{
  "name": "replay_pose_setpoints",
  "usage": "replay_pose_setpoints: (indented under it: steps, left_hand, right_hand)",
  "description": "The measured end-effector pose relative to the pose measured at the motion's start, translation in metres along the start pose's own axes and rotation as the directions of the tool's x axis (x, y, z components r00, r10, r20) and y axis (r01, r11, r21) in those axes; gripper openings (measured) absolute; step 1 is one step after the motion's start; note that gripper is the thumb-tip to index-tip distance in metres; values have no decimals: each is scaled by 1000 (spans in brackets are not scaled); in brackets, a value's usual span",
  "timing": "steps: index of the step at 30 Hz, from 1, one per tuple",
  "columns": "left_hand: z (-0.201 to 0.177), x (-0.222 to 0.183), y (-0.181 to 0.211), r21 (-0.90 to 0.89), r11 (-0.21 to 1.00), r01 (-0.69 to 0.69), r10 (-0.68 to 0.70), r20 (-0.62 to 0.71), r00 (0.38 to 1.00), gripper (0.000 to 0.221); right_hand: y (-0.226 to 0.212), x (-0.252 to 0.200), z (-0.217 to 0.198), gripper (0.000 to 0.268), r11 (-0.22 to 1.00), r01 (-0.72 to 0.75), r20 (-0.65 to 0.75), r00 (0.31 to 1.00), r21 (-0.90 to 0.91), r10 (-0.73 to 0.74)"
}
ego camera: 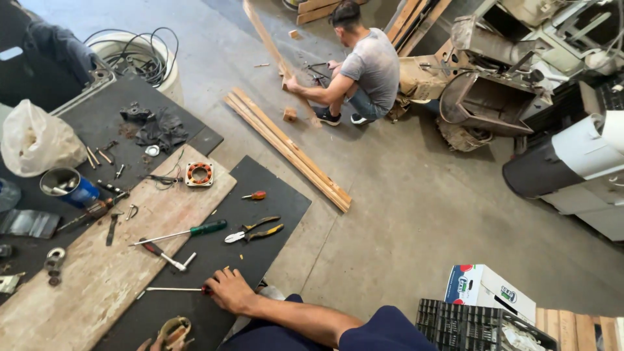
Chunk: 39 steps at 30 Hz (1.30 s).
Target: Disassembling a small electrical component using a screwdriver on a workbench.
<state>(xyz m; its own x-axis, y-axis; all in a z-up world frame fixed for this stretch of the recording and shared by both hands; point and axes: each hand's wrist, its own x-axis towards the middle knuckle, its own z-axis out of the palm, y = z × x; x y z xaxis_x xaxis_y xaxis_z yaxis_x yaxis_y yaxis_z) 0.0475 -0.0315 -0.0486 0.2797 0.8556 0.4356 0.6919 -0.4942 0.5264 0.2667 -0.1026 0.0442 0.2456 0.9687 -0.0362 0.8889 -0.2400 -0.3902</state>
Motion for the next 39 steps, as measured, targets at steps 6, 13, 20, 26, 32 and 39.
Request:
replay_pose_setpoints:
  steps: [6, 13, 20, 26, 32, 39]
  left_hand:
    - [8, -15, -10, -60, 992, -108, 110, 23, 994, 40]
    - [21, -29, -22, -154, 955, -253, 264, 58, 963, 21]
    - [-2, -36, 13, -22, 954, -300, 300, 78, 951, 51]
    - [-35, -13, 52, 474, 856, -209, 31, 356, 934, 71]
    - [-54, 9, 65, 513, 806, -296, -37, 542, 840, 63]
    - [-74, 17, 63, 326, 941, -85, 20, 197, 980, 54]
  right_hand:
    - [-2, 1, 5, 39, 998, -28, 70, 997, 62, 24]
    - [0, 2, 2, 39, 998, -51, 86, 995, 27, 49]
    - [0, 1, 0, 40, 997, -61, 128, 990, 44, 55]
    - [2, 1, 13, 37, 999, -44, 79, 996, 25, 42]
    - [1, 3, 13, 37, 998, -60, 74, 996, 18, 58]
    - [1, 2, 6, 38, 996, -69, 108, 992, 54, 63]
